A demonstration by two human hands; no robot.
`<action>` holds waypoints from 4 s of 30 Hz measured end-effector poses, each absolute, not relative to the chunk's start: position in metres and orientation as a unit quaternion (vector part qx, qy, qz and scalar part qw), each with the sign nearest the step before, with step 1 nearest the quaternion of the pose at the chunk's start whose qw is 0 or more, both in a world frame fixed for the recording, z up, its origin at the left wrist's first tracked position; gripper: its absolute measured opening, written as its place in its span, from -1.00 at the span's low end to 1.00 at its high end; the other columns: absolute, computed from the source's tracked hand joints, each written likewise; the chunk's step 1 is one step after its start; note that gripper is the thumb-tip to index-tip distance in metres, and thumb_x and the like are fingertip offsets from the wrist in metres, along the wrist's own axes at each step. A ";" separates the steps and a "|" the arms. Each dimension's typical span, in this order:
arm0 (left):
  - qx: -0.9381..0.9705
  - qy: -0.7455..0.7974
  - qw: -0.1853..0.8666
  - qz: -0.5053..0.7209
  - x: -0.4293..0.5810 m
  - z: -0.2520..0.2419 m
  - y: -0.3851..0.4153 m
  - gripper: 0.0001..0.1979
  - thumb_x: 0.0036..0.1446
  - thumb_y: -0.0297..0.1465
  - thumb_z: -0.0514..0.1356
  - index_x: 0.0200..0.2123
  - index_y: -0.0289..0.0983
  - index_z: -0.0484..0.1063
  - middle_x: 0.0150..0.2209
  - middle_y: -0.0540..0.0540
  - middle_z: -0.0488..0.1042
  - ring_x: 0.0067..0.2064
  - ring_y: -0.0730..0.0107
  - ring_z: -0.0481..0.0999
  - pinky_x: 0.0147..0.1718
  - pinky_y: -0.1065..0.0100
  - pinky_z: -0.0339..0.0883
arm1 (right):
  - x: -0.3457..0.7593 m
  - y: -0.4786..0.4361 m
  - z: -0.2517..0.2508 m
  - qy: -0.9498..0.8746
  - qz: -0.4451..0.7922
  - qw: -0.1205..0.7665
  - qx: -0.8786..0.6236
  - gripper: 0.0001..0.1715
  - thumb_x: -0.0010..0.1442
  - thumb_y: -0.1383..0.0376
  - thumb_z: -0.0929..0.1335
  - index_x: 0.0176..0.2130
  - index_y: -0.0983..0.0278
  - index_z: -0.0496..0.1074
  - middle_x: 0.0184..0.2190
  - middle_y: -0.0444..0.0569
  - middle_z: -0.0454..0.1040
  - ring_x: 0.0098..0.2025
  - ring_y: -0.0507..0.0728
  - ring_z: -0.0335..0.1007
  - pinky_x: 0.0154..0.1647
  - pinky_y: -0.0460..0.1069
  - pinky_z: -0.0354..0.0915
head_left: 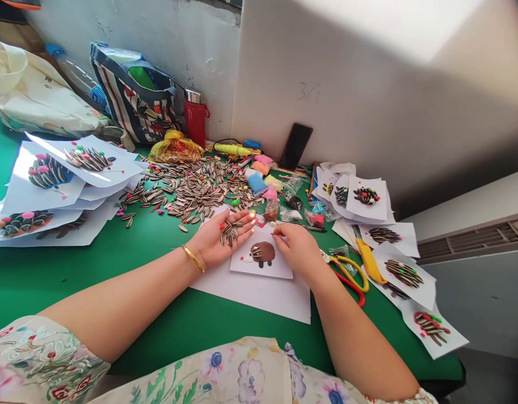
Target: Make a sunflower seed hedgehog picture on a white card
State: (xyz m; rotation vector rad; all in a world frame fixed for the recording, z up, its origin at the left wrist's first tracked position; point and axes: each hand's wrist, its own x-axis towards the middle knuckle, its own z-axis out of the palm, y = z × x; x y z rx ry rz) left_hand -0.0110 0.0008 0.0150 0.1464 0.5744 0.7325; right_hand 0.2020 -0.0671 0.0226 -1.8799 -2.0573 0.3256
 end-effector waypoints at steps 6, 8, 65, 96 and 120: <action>0.068 0.296 0.887 0.348 -0.010 0.014 0.001 -0.57 0.41 -0.27 -0.06 0.07 -0.44 0.43 -0.04 -0.38 0.55 0.00 0.11 0.59 -0.03 0.15 0.52 | 0.190 -0.063 0.011 -0.769 0.161 0.210 -0.583 -0.78 0.26 0.43 0.31 -0.19 0.20 0.53 -0.26 -0.04 0.57 -0.19 0.16 0.39 -0.15 0.03 0.24; 0.069 0.297 0.886 0.349 -0.010 0.015 0.001 -0.57 0.41 -0.28 -0.06 0.07 -0.44 0.42 -0.04 -0.38 0.55 0.01 0.11 0.58 -0.03 0.15 0.52 | 0.188 -0.062 0.009 -0.779 0.167 0.219 -0.563 -0.74 0.26 0.46 0.30 -0.19 0.20 0.54 -0.26 -0.03 0.57 -0.18 0.15 0.39 -0.12 0.04 0.25; 0.072 0.283 0.896 0.334 -0.011 0.016 0.001 -0.55 0.40 -0.23 -0.05 0.09 -0.41 0.42 0.00 -0.36 0.53 0.02 0.11 0.57 -0.01 0.15 0.49 | 0.193 -0.064 0.016 -0.838 0.076 0.213 -0.497 -0.67 0.26 0.46 0.29 -0.11 0.19 0.58 -0.28 0.00 0.56 -0.21 0.17 0.36 -0.12 0.07 0.25; 0.080 0.289 0.903 0.309 -0.016 0.020 0.005 -0.79 0.38 -0.39 0.03 -0.11 -0.39 0.39 -0.53 0.06 0.25 -0.63 0.62 0.29 -0.78 0.64 0.03 | 0.199 -0.061 0.018 -0.715 0.147 0.303 -0.613 -0.78 0.22 0.43 0.33 -0.18 0.21 0.53 -0.21 -0.01 0.58 -0.15 0.18 0.45 -0.11 0.08 0.33; 0.151 0.323 0.895 0.267 -0.016 0.016 0.005 -0.90 0.31 -0.47 0.11 -0.14 -0.35 0.37 -0.52 0.12 0.12 -0.66 0.69 0.12 -0.79 0.66 -0.06 | 0.192 -0.099 0.032 -0.809 0.196 0.207 -0.514 -0.82 0.20 0.48 0.34 -0.31 0.22 0.49 -0.35 -0.08 0.54 -0.25 0.11 0.39 -0.18 -0.01 0.25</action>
